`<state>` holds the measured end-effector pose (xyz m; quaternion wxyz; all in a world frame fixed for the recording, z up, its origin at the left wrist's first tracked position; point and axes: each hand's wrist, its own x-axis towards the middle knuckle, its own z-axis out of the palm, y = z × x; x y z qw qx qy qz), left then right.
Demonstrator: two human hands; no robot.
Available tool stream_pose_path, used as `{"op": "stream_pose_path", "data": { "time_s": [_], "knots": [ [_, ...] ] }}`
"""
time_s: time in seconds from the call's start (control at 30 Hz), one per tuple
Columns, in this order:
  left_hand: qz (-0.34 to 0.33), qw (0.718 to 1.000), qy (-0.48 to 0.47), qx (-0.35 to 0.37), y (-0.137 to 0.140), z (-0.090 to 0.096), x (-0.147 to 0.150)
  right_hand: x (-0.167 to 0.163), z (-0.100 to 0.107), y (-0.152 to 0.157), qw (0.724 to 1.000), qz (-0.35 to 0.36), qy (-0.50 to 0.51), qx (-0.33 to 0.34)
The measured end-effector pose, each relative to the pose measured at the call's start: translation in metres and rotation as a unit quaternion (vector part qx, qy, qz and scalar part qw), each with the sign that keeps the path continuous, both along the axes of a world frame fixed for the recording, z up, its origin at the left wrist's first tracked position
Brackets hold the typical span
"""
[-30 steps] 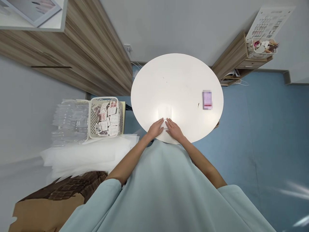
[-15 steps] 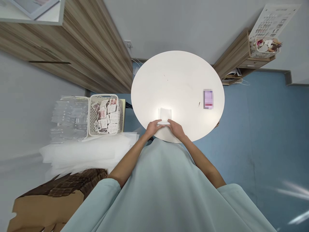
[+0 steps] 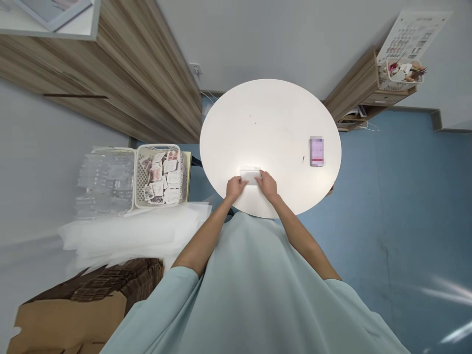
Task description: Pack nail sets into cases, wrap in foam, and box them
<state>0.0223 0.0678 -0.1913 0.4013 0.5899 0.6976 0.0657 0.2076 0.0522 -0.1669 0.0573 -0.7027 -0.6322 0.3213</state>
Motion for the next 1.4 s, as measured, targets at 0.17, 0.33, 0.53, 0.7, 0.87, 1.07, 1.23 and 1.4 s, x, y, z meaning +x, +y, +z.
{"op": "stream_pose_path", "data": {
  "time_s": [0.17,0.33,0.53,0.7,0.87,1.07,1.23,1.4],
  "knots": [
    [0.020,1.000,0.004,-0.013,0.001,0.005,0.003,-0.003,0.001,0.012,0.999,-0.005,-0.048,-0.011],
    [0.038,0.999,0.003,-0.008,-0.004,0.009,0.005,-0.004,0.003,0.017,0.989,0.121,-0.047,0.073],
    [0.076,0.997,-0.003,-0.004,-0.019,0.009,-0.009,-0.008,0.010,-0.002,0.988,0.143,-0.057,0.029],
    [0.118,0.991,-0.065,-0.023,-0.027,0.011,-0.022,-0.018,0.016,-0.029,0.987,0.153,-0.039,-0.011],
    [0.115,0.989,-0.087,0.003,-0.039,0.014,-0.031,-0.035,0.015,-0.039,0.987,0.158,-0.007,-0.020],
    [0.162,0.986,-0.025,0.017,-0.067,0.016,-0.068,-0.072,0.012,-0.040,0.969,0.244,0.015,-0.025],
    [0.181,0.983,0.003,0.017,-0.077,0.017,-0.082,-0.087,0.011,-0.041,0.963,0.270,0.011,-0.021],
    [0.204,0.979,0.018,0.013,-0.073,0.014,-0.075,-0.081,0.012,-0.040,0.957,0.290,0.013,-0.021]
  ]
}}
